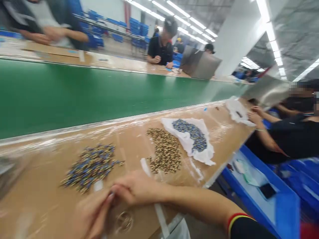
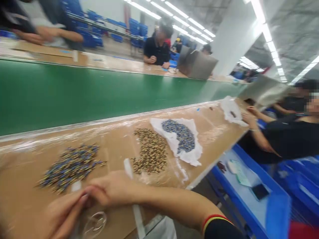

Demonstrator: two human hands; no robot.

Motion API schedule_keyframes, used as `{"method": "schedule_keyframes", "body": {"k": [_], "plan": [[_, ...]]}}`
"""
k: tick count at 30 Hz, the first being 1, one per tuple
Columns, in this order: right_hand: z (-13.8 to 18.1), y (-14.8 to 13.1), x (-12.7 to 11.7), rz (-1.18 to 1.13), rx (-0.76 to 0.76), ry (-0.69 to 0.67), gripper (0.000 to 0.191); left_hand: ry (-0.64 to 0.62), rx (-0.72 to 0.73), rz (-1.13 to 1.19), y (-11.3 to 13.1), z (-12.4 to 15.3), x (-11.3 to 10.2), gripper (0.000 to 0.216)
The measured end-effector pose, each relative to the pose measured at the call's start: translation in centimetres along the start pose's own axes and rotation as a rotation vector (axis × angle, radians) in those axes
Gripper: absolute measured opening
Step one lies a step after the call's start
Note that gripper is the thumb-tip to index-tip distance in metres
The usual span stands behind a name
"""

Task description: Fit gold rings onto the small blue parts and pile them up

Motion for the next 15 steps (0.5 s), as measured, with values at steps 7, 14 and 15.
{"method": "schedule_keyframes", "body": {"k": [7,14,15], "plan": [[0.7,-0.1,1.5,-0.119,-0.007,0.046,0.036,-0.164,-0.146,0.044,3.2,0.1,-0.7,0.031],[-0.1,0.1,1.4,-0.7,0.072,0.098,0.064,-0.285,-0.667,1.087,4.0,0.2,-1.1,0.039],[-0.2,0.3,1.4,-0.758,0.099,0.101,0.064,-0.279,-0.724,1.241,4.2,0.2,-1.2,0.036]]}}
Point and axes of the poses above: each hand's wrist, its own z-axis away from the middle knuckle, its own x-axis out of the palm, y = z × x, the point moved 3 cm from there along -z, towards the middle knuckle, and after that the axes turned 7 degrees about z, right-handed, at the moved point
